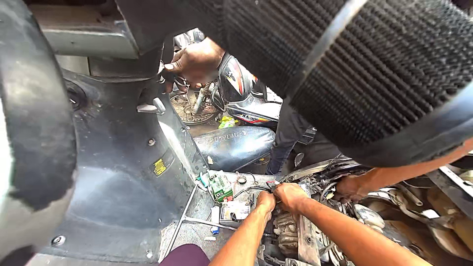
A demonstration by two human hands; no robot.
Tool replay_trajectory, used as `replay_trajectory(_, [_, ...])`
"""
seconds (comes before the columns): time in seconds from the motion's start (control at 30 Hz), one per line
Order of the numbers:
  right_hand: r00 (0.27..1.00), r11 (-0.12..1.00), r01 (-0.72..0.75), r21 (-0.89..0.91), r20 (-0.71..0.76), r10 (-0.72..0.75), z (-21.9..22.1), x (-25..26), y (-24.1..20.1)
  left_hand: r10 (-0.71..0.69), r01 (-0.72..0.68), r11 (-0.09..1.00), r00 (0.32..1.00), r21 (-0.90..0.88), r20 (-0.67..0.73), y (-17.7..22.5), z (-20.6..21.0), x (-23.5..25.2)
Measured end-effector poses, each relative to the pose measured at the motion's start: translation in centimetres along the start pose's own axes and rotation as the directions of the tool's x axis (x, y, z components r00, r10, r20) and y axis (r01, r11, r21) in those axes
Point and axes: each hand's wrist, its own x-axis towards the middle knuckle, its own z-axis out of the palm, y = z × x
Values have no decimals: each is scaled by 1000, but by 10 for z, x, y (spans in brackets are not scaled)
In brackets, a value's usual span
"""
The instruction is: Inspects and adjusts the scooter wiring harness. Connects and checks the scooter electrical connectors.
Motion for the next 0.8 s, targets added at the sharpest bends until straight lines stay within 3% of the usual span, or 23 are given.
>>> replay_trajectory(0.1, [1000,1000,4,7,21,-4,0,0,0,-51,35,972,997,-234,-63,-6,13,4])
replay_trajectory(0.23, [1000,999,-8,35,14,7,3,3,2,-140,110,955,986,-274,-92,-3,18,14])
replay_trajectory(0.4, [999,1000,-1,26,46,0,1,4,3,-93,65,980,985,-187,-146,-6,22,18])
replay_trajectory(0.5, [998,997,52,56,27,-54,-2,5,10,-75,8,938,981,-347,-178,-11,17,7])
replay_trajectory(0.63, [973,1000,-20,-4,229,21,-59,-24,-19,-213,72,712,970,-698,-118,24,-16,-79])
replay_trajectory(0.73, [984,998,-60,-3,166,59,-41,-14,-14,-85,-133,474,977,-870,-195,-23,8,-49])
replay_trajectory(0.8, [996,998,-61,18,71,59,-13,5,-4,-79,-165,330,976,-929,-201,-37,15,-42])
